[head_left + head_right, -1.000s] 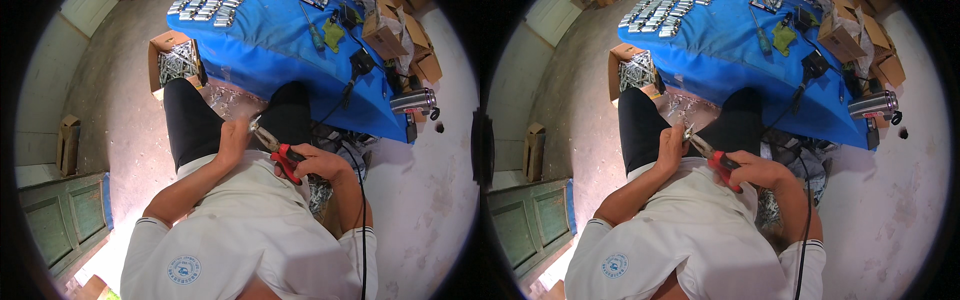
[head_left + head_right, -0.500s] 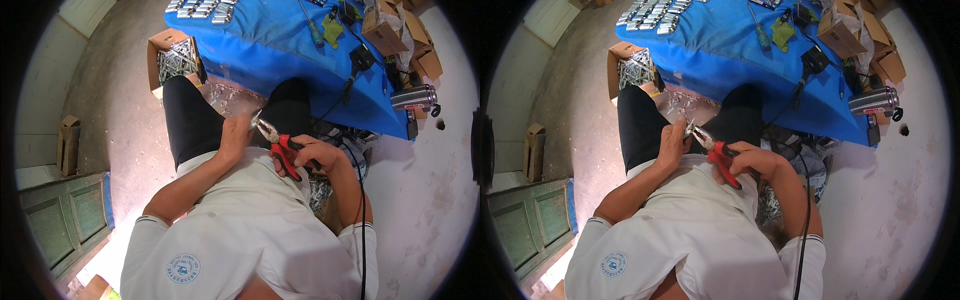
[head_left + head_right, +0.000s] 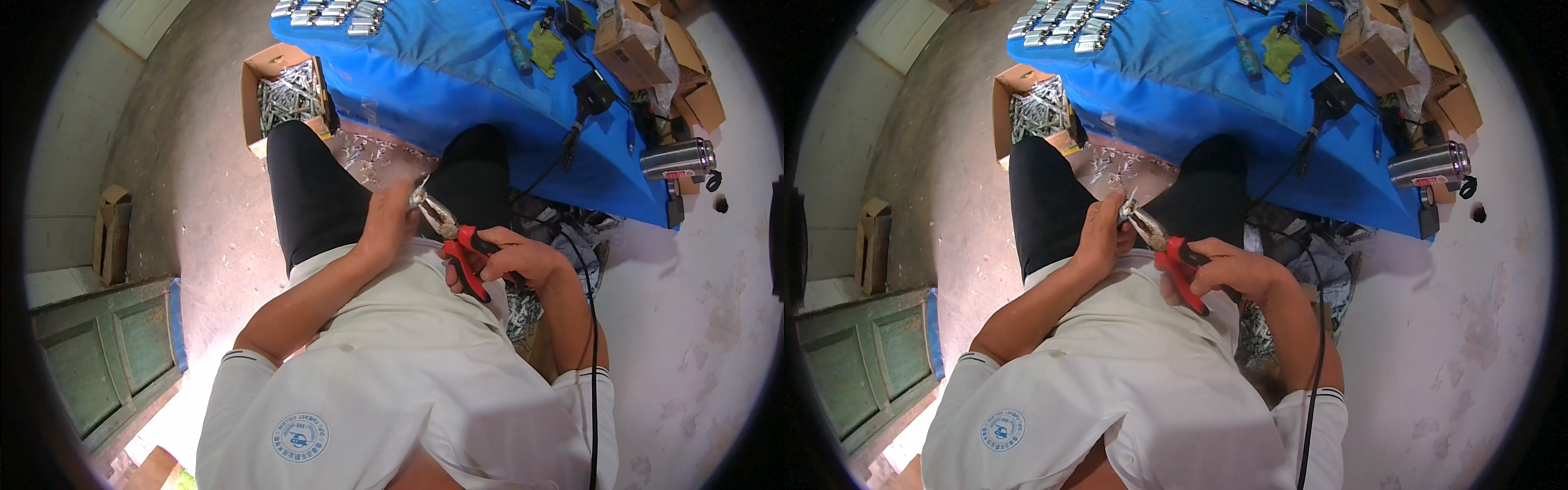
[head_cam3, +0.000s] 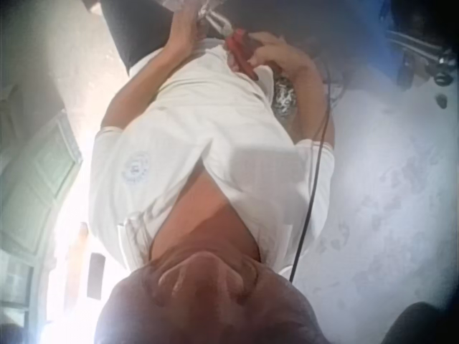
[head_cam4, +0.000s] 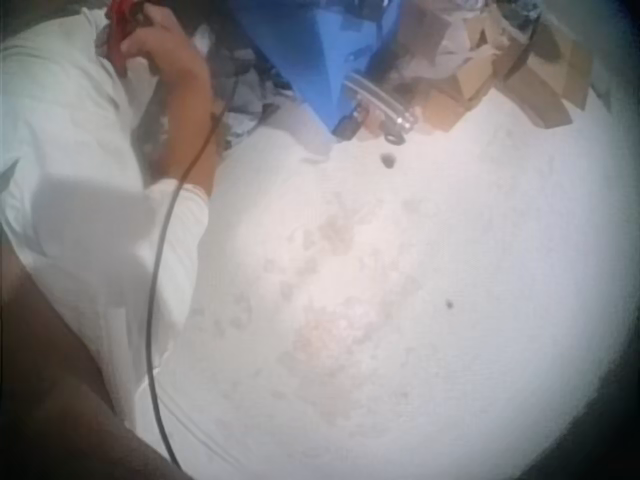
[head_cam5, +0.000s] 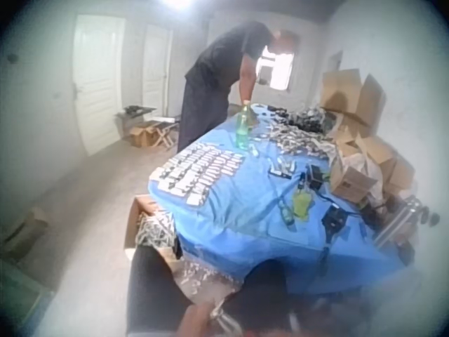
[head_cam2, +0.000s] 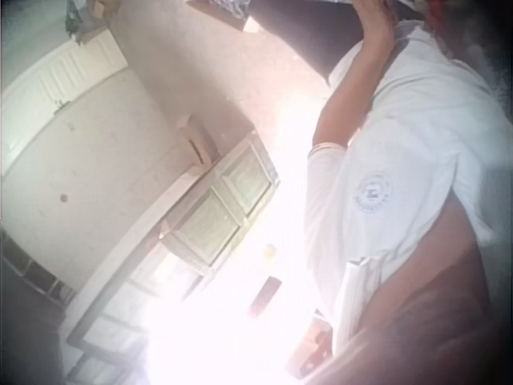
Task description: The person sits on the floor and uses a screwdriver to manipulate a small silver electronic component, then switches to pliers to adjust wires on the same item. The workspace is a blue-covered table with many similar components and tools.
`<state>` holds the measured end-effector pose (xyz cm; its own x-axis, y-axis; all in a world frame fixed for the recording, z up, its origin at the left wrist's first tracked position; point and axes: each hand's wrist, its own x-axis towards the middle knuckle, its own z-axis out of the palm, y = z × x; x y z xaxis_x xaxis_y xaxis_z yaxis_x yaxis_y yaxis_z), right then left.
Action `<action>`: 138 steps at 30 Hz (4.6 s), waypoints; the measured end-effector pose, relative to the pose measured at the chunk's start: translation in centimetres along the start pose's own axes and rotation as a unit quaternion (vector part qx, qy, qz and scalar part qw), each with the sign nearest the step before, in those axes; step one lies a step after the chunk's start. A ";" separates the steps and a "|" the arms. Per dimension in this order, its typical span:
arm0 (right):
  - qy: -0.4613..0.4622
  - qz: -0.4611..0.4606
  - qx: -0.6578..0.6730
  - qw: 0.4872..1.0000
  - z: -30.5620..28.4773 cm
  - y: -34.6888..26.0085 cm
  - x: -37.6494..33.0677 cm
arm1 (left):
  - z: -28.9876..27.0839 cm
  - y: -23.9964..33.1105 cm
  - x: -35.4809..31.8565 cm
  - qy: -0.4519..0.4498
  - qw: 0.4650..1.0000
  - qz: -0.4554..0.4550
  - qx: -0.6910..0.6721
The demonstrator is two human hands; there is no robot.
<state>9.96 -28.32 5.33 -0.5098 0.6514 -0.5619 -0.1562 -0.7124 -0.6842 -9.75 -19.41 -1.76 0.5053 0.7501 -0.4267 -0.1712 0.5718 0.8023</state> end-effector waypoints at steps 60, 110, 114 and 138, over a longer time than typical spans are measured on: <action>0.330 -0.125 -0.470 0.809 1.2 2.3 0.3 | -0.5 -0.2 0.2 -0.040 0.993 0.052 0.098; 0.401 -0.074 -0.596 0.692 6.8 2.4 2.6 | -1.0 1.0 -0.3 -0.131 0.947 -0.226 -0.186; 0.371 -0.072 -0.489 0.786 5.6 2.4 2.0 | -1.5 0.8 -0.2 -0.143 0.945 -0.221 -0.193; 0.333 -0.116 -0.528 0.772 4.8 3.2 2.2 | -0.8 -0.3 0.0 -0.026 0.998 -0.053 -0.029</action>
<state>4.26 -30.41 4.09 0.0304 0.9701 -0.2407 0.7790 -0.1739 -0.6025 -10.33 -19.33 -2.32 0.5655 0.6676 -0.4843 -0.1626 0.6659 0.7281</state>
